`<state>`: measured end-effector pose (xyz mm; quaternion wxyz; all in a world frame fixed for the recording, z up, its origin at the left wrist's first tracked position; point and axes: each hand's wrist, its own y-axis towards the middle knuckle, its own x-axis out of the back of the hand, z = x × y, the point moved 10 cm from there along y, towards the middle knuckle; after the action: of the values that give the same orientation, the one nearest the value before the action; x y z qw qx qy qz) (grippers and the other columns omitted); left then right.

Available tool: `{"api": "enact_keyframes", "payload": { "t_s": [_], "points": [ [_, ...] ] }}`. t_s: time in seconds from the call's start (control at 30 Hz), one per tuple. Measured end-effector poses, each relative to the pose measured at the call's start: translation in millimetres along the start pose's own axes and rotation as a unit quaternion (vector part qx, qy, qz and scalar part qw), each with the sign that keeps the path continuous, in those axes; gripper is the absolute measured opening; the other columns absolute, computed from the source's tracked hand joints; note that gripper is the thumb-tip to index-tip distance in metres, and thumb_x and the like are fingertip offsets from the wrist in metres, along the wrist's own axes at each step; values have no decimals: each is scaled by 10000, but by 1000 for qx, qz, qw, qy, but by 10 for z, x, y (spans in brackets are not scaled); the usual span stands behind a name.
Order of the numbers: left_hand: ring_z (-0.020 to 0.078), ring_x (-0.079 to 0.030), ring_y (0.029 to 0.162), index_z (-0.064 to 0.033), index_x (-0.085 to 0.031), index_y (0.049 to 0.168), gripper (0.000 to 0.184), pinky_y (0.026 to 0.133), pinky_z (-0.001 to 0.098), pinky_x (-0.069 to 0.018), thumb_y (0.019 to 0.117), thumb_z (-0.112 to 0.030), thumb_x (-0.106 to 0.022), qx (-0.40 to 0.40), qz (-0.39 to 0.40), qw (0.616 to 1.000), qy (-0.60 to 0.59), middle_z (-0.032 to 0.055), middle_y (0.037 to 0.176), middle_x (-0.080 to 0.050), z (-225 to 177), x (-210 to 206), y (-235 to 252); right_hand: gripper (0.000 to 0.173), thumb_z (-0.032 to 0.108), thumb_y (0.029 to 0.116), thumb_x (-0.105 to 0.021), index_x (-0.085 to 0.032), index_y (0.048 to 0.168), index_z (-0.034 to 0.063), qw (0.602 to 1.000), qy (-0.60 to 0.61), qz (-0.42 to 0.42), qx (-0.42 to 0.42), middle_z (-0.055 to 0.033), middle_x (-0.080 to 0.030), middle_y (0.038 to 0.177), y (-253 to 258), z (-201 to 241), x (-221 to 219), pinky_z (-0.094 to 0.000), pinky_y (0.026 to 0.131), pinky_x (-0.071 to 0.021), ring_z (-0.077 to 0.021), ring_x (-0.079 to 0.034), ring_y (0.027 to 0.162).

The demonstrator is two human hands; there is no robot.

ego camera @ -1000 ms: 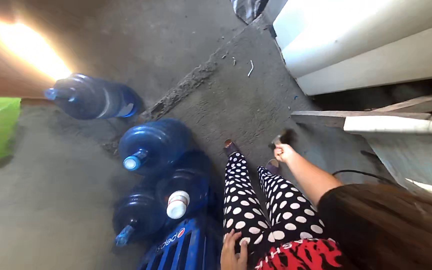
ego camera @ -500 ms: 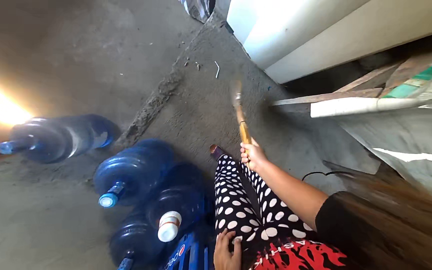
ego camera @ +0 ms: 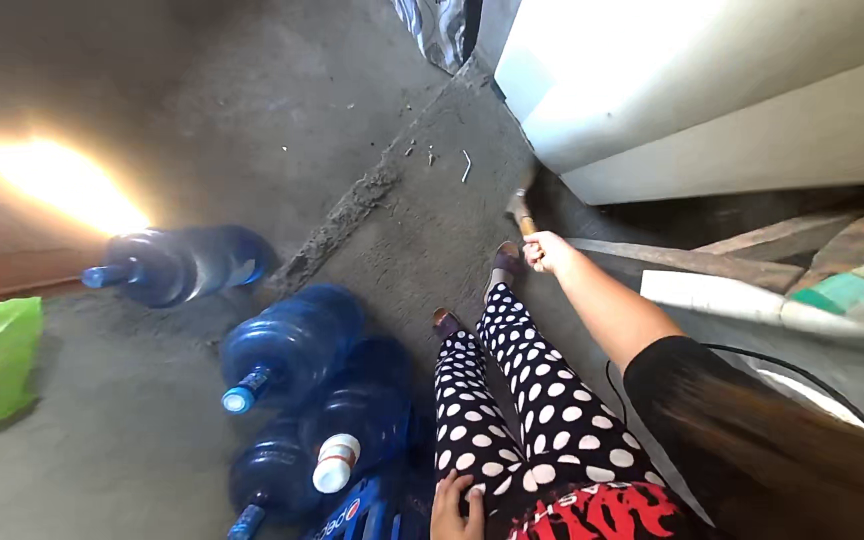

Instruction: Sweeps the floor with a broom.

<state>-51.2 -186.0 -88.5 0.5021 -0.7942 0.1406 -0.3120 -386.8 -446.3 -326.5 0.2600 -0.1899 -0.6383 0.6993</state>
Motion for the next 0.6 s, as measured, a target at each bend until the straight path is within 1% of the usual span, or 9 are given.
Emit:
{"api": "enact_keyframes", "payload": {
  "t_s": [0.03, 0.07, 0.13, 0.2, 0.3, 0.33, 0.4, 0.47, 0.6],
  "points": [
    [478, -507, 1360, 41, -730, 1140, 278, 1179, 582, -344, 972, -155, -627, -4, 0, 1000, 5, 300, 1381, -596, -109, -48, 42, 105, 217, 1077, -460, -501, 1027, 134, 999, -38, 31, -3, 50, -406, 629, -90, 0, -44, -142, 365, -300, -4, -310, 399],
    [467, -519, 1352, 25, -737, 1133, 276, 1172, 584, -352, 966, -165, -627, -9, -3, 1000, 10, 287, 1375, -606, -221, -90, 94, 148, 233, 1090, -450, -491, 1209, 156, 995, -78, 55, 2, 41, -441, 688, -193, 11, -62, -146, 369, -307, -4, -326, 416],
    [442, -520, 1361, 3, -738, 1151, 273, 1174, 565, -360, 978, -175, -625, -4, 4, 1000, 13, 263, 1389, -606, -476, -134, 201, 436, 188, 1099, -443, -348, 1525, 195, 989, -133, 67, 23, 18, -477, 773, -430, 10, -30, -171, 394, -313, -23, -355, 457],
    [437, -536, 1345, -6, -746, 1138, 269, 1159, 577, -375, 975, -185, -629, -8, 4, 1000, 10, 256, 1377, -617, -642, -165, 260, 582, 130, 1085, -474, -243, 1615, 195, 993, -114, 27, 31, -4, -472, 805, -691, -136, 139, -195, 416, -314, -50, -369, 482],
    [447, -539, 1338, 4, -747, 1122, 278, 1164, 588, -361, 975, -195, -619, -14, 0, 1000, 0, 256, 1361, -628, -914, -147, 322, 504, 86, 1069, -492, -309, 1537, 135, 997, -27, -70, 28, -15, -433, 770, -860, -205, 362, -195, 401, -328, -57, -369, 461],
    [456, -540, 1335, 12, -749, 1112, 272, 1164, 589, -359, 970, -181, -621, -20, -5, 1000, 0, 260, 1356, -632, -1013, -124, 323, 392, 80, 1066, -485, -363, 1438, 106, 996, -14, -92, 19, -9, -408, 743, -810, -146, 394, -197, 400, -330, -57, -357, 451],
    [484, -538, 1333, 27, -759, 1078, 238, 1187, 594, -332, 954, -134, -634, -35, -27, 999, -1, 264, 1345, -641, -1193, -43, 292, 61, 97, 1057, -475, -440, 1106, 89, 994, -14, -109, -16, 26, -359, 621, -644, 56, 325, -185, 381, -330, -44, -328, 407],
    [505, -552, 1310, 27, -769, 1026, 224, 1180, 618, -331, 936, -124, -630, -56, -62, 996, 3, 255, 1317, -662, -1271, 43, 243, 135, 136, 1064, -446, -446, 933, 105, 996, -25, -71, -46, 52, -334, 548, -468, 245, -20, -164, 371, -325, -27, -311, 378],
    [511, -603, 1235, 8, -779, 954, 261, 1116, 650, -384, 904, -171, -596, -97, -118, 988, 14, 240, 1236, -705, -1297, 132, 247, 123, 179, 1065, -460, -474, 957, 122, 996, -40, 53, -59, 57, -354, 584, -48, 293, -1136, -166, 387, -317, -27, -321, 403]
  ]
}}
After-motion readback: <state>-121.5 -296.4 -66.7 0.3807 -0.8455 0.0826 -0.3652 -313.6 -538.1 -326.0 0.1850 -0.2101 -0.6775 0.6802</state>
